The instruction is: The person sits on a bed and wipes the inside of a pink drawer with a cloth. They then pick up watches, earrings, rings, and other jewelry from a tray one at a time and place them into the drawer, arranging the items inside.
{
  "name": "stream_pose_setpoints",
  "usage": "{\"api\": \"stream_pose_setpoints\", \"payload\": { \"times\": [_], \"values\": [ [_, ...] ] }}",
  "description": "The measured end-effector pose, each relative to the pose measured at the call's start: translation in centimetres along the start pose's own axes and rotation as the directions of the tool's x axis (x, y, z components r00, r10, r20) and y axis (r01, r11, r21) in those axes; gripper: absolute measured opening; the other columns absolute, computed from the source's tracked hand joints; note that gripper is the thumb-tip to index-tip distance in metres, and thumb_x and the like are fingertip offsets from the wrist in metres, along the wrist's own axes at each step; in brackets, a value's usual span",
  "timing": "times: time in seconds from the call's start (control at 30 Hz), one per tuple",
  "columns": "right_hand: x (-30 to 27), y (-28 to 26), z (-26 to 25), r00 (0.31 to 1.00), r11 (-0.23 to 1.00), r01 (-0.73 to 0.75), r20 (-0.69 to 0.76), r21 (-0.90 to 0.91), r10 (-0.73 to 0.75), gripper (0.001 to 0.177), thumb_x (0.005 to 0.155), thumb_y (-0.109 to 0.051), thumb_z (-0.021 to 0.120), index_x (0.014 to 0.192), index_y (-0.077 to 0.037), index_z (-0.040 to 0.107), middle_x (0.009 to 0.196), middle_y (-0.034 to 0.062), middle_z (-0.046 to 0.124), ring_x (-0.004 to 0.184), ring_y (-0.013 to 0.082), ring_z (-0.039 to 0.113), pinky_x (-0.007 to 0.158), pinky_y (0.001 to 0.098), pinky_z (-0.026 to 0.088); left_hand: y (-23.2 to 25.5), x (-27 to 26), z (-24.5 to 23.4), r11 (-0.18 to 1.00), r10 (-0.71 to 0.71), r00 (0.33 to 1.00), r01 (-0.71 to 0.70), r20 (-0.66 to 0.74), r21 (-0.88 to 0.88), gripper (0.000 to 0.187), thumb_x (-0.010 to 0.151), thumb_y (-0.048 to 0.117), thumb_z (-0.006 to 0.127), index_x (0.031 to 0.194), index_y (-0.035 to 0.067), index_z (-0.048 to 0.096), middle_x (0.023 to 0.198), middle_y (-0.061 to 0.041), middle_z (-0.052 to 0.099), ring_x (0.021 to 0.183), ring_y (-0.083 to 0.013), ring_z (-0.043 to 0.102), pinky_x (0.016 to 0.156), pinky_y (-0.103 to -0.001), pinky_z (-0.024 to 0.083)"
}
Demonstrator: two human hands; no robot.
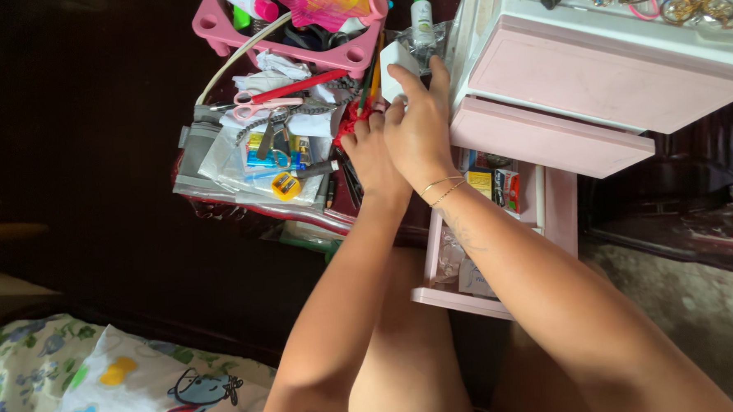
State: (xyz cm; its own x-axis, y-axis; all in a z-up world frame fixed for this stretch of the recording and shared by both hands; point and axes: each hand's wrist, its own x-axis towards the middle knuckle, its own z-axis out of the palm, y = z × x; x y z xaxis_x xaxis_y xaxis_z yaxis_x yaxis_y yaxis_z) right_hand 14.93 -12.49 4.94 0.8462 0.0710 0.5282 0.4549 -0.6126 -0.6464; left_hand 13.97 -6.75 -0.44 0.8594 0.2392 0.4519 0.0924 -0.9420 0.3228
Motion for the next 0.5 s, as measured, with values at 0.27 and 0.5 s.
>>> {"api": "stream_pose_setpoints", "payload": {
  "times": [0.27,0.5],
  "values": [
    [-0.5,0.4,-0.4,0.993,0.992,0.091,0.076,-0.085,-0.085,0.041,0.092,0.005,0.06,0.13,-0.006,0.068,0.15,0.0372,0.036,0.137,0.0555,0.044,0.116,0.0482,0.041,-3.7,-6.3,-9.1,0.754,-0.133,0.985,0.029,-0.11,-0.656,0.041,0.079,0.002,0.079,0.119,-0.001,0.068,0.115,-0.02,0.069,0.09,-0.0354,0.069,0.081,-0.042,0.057],
    [-2.5,-0.2,-0.8,0.931,0.934,0.11,0.364,-0.339,0.022,0.041,0.083,0.002,0.065,0.122,-0.01,0.072,0.153,0.0336,0.027,0.115,0.0564,0.055,0.103,0.054,0.046,-6.3,-7.9,-9.9,0.461,-0.31,0.928,0.335,0.205,-0.822,0.048,0.083,0.0,0.079,0.128,-0.003,0.064,0.112,-0.012,0.075,0.095,-0.0127,0.075,0.082,-0.028,0.063]
  ]
}}
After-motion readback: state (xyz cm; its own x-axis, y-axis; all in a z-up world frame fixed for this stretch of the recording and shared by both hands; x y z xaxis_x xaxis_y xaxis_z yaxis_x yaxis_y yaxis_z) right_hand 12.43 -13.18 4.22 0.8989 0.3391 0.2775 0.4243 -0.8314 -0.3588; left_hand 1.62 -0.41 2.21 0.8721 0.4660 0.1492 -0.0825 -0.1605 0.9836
